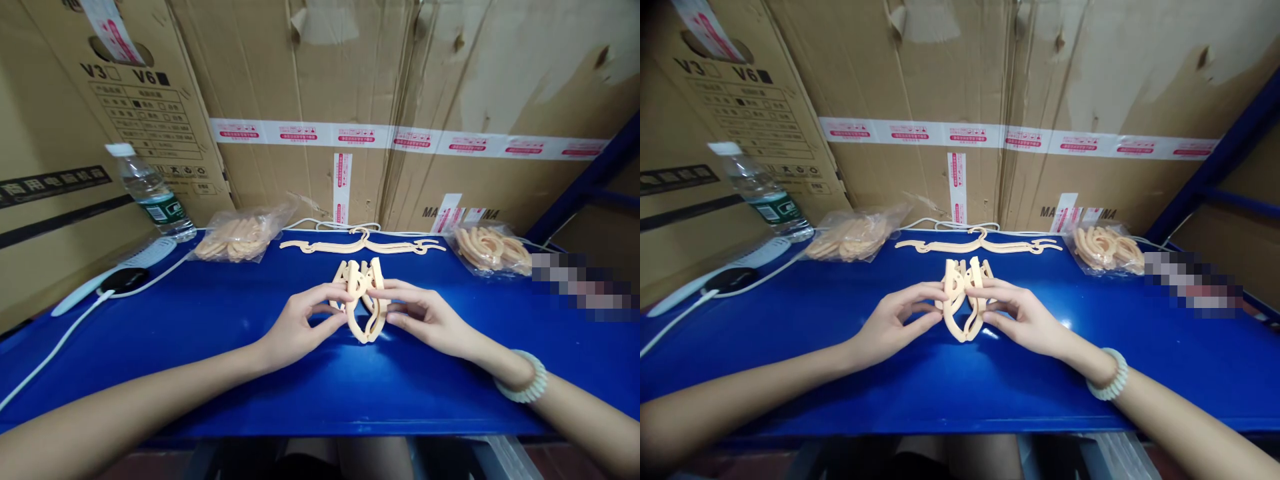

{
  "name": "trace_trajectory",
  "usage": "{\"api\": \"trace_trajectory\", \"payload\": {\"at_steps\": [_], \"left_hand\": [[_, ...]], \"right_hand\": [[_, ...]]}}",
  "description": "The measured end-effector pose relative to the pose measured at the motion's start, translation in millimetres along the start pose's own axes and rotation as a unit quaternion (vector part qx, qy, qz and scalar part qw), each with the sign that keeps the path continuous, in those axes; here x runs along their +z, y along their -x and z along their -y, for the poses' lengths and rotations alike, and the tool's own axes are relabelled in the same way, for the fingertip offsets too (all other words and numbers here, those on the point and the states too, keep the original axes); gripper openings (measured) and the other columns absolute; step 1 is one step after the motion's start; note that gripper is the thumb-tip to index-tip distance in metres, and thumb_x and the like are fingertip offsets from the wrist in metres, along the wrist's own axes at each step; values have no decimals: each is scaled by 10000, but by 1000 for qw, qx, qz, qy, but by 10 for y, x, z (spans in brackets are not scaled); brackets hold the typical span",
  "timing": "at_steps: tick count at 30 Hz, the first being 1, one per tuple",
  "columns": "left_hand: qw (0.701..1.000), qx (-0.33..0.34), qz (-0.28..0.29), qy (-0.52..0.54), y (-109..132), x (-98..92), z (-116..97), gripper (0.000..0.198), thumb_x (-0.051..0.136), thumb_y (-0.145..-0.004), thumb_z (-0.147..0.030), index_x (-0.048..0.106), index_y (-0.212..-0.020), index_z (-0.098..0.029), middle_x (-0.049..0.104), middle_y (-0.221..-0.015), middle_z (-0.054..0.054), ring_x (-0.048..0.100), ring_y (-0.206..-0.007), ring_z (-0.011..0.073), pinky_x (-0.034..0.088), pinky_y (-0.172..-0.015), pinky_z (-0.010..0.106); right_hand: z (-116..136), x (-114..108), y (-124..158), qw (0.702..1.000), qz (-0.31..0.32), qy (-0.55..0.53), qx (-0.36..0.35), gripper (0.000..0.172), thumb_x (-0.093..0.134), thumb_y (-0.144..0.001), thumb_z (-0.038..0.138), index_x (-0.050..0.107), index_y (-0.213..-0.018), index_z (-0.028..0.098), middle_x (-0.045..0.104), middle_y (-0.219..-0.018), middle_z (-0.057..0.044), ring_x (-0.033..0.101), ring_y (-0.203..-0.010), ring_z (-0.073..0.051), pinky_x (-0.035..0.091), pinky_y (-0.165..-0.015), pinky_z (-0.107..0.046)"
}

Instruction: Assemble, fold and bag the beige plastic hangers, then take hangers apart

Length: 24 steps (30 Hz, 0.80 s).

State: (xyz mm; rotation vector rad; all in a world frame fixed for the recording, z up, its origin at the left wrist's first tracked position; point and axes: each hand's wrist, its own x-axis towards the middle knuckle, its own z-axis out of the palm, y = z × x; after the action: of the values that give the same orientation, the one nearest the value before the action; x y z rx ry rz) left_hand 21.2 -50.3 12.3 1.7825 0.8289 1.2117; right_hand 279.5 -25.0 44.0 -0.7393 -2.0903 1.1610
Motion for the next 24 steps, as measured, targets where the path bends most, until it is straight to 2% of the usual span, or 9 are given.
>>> {"api": "trace_trajectory", "payload": {"at_steps": [3,8,12,16,18,21,24], "left_hand": [[999,-8,36,36,8,7,3,342,653,-912,-201,636,-1253,-199,644,-1329,107,668,-1170,237,593,-990,373],[994,-38,63,76,13,7,-19,471,650,-908,-185,541,-1366,-210,642,-1329,107,660,-1195,233,557,-1053,394],[996,-28,78,46,24,2,-30,556,659,-897,-184,500,-1429,-225,625,-1366,112,648,-1204,237,543,-1063,407],[995,17,98,-19,39,-8,-19,604,663,-898,-197,475,-1470,-250,548,-1474,115,640,-1203,242,561,-1023,401],[991,38,111,-59,45,-15,-20,649,669,-897,-209,438,-1501,-260,478,-1541,121,576,-1303,274,535,-1057,427],[984,47,125,-118,57,-28,-35,694,667,-898,-222,388,-1532,-266,451,-1560,132,466,-1416,312,423,-1163,515],[982,49,123,-138,75,-44,-52,714,669,-894,-224,363,-1538,-268,354,-1615,148,342,-1491,351,343,-1199,577]], "right_hand": [[11,-8,3,1000,-3,2,3,401,666,-930,344,667,-1329,311,509,-1506,-89,629,-1242,-242,590,-966,-361],[20,-37,15,1000,-21,-8,3,373,678,-923,353,684,-1294,314,543,-1486,-86,625,-1252,-257,578,-991,-415],[24,-61,32,1000,-20,8,8,374,663,-933,365,677,-1300,291,569,-1467,-94,623,-1255,-270,567,-997,-430],[35,-65,38,1000,5,8,4,380,641,-950,346,660,-1325,289,571,-1466,-93,620,-1258,-256,563,-997,-422],[47,-61,36,1000,28,-8,2,406,634,-957,327,630,-1362,301,555,-1484,-87,625,-1249,-241,555,-1010,-418],[73,-70,36,998,50,-30,13,450,639,-956,326,591,-1404,317,573,-1468,-79,611,-1271,-247,507,-1069,-463],[90,-145,42,998,42,-41,36,487,669,-935,362,586,-1412,308,584,-1458,-89,570,-1322,-280,478,-1096,-496]]}}
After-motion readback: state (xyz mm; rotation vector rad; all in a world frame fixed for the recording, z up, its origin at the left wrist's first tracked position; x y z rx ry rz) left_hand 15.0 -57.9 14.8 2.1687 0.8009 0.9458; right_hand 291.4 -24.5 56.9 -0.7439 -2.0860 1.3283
